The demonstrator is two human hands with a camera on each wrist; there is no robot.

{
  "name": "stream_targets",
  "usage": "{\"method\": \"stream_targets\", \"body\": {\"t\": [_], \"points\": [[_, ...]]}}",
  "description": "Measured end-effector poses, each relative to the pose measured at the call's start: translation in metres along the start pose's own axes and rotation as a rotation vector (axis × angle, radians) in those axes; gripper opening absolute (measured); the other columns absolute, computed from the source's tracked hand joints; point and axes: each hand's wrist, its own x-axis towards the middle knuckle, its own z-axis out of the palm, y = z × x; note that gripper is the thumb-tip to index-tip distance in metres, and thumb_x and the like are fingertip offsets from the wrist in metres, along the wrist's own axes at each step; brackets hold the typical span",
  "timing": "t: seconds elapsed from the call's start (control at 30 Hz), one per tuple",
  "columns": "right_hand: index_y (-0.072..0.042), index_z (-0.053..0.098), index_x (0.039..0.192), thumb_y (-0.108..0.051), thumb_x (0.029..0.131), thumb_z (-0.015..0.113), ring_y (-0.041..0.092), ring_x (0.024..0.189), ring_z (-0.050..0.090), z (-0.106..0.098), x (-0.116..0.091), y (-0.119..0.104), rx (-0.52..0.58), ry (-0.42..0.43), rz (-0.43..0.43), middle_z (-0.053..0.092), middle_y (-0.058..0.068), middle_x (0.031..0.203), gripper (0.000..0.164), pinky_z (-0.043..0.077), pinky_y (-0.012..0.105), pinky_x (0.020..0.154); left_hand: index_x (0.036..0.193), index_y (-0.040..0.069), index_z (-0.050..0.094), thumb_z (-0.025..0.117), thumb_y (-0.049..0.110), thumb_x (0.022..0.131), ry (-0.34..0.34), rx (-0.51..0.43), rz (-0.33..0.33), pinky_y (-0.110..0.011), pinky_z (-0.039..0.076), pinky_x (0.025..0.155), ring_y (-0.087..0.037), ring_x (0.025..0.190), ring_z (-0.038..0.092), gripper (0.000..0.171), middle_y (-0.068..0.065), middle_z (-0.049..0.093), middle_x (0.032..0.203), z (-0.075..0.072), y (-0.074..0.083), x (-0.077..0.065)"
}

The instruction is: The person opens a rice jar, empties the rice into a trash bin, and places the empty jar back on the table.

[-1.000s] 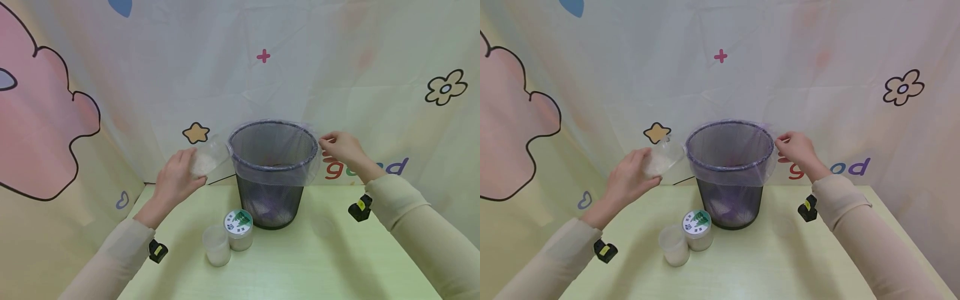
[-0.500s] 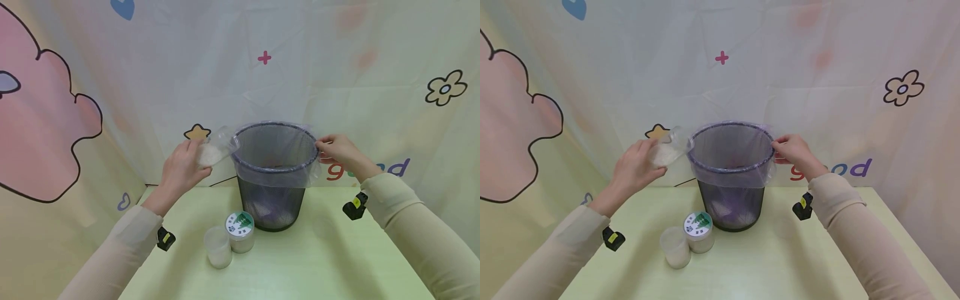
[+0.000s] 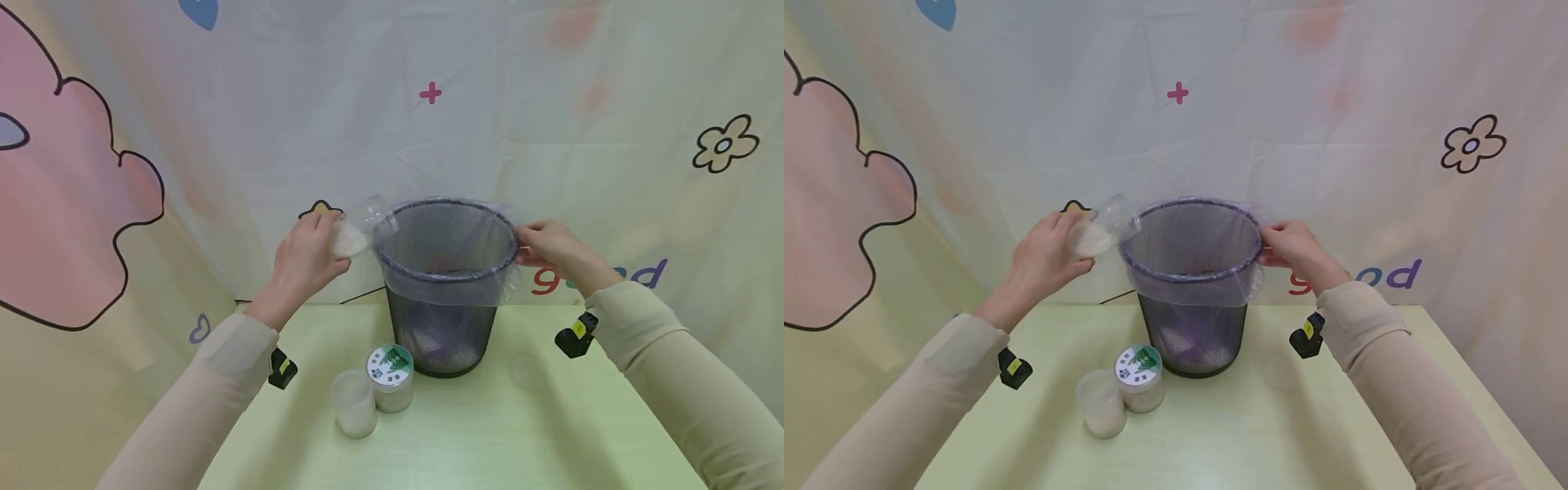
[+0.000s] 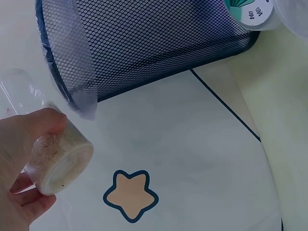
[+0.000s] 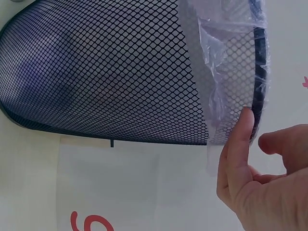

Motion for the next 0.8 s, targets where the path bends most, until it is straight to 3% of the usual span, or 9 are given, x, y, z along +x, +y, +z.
{"method": "stream_targets", "body": {"t": [0.13, 0.27, 0.53, 0.8], "points": [[0.008, 0.029, 0.138, -0.024, 0.097, 0.041, 0.001, 0.071, 0.053, 0.000, 0.001, -0.001, -0.015, 0.000, -0.011, 0.045, 0.008, 0.104, 0.054, 0.051, 0.016, 0.071, 0.126, 0.009, 0.047, 0.075, 0.022, 0.069, -0.014, 0.025, 0.007, -0.045, 0.050, 0.068, -0.029, 0.096, 0.051, 0.066, -0.014, 0.053, 0.111, 0.001, 0.004, 0.006], [0.009, 0.031, 0.137, -0.021, 0.096, 0.045, 0.000, 0.069, 0.054, 0.000, 0.003, -0.001, -0.001, 0.006, -0.009, 0.048, 0.002, 0.094, 0.052, 0.052, 0.016, 0.070, 0.127, 0.008, 0.047, 0.076, 0.022, 0.069, -0.016, 0.042, 0.028, -0.044, 0.050, 0.068, -0.029, 0.090, 0.052, 0.066, -0.014, 0.052, 0.109, 0.001, 0.008, 0.011], [0.011, 0.034, 0.134, -0.016, 0.096, 0.045, 0.001, 0.068, 0.054, 0.000, 0.006, 0.000, -0.046, 0.005, -0.011, 0.050, 0.000, 0.089, 0.048, 0.051, 0.015, 0.067, 0.129, 0.008, 0.046, 0.077, 0.021, 0.070, -0.015, 0.063, 0.060, -0.045, 0.050, 0.078, -0.032, 0.104, 0.051, 0.068, -0.015, 0.054, 0.116, 0.000, 0.013, 0.018], [0.010, 0.033, 0.134, -0.018, 0.096, 0.044, 0.002, 0.068, 0.053, 0.001, 0.007, 0.000, -0.056, -0.005, 0.005, 0.049, 0.002, 0.091, 0.049, 0.050, 0.014, 0.067, 0.130, 0.008, 0.046, 0.077, 0.020, 0.070, -0.040, 0.108, 0.066, -0.045, 0.049, 0.078, -0.032, 0.104, 0.051, 0.069, -0.015, 0.054, 0.117, -0.002, 0.018, 0.025]]}}
